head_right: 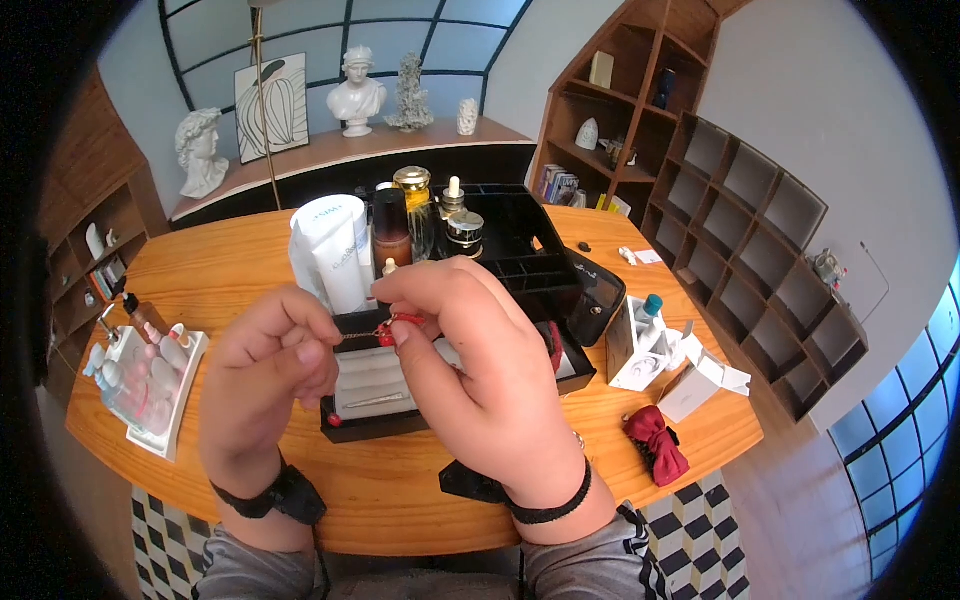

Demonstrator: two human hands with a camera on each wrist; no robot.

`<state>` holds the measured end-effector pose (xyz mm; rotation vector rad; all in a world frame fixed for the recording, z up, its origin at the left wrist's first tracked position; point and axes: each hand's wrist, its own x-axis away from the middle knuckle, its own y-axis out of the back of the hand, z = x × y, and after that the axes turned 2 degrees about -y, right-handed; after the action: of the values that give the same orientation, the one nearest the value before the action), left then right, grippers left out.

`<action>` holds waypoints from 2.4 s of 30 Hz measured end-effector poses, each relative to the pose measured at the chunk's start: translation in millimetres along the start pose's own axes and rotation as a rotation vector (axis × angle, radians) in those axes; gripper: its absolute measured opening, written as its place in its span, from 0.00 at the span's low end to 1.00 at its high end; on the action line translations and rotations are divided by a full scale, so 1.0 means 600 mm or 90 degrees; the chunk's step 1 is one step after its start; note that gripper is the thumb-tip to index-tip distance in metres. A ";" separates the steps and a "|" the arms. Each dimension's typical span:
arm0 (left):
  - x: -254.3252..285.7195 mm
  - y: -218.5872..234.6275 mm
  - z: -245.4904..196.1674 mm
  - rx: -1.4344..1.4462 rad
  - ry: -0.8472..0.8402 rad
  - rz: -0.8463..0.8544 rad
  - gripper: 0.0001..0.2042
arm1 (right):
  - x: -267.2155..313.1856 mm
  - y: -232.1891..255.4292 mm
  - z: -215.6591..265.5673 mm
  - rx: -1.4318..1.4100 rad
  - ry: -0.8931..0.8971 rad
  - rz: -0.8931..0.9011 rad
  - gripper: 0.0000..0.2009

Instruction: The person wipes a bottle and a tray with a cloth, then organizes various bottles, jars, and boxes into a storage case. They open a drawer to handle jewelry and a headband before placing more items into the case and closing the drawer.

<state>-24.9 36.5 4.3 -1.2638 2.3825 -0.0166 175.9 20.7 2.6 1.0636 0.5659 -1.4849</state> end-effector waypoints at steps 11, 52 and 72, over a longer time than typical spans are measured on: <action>0.003 -0.023 -0.005 -0.195 0.042 -0.050 0.06 | 0.005 0.001 0.006 0.006 -0.025 0.086 0.14; -0.003 -0.019 0.011 -0.190 -0.129 -0.171 0.03 | 0.002 -0.008 0.006 0.043 -0.044 0.117 0.15; -0.004 -0.019 0.013 -0.257 -0.161 -0.165 0.03 | 0.008 -0.005 0.018 -0.028 -0.170 0.120 0.15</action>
<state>-11.9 33.1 0.4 -1.6401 2.0518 0.5363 170.2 9.7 2.7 0.8428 0.3002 -1.4123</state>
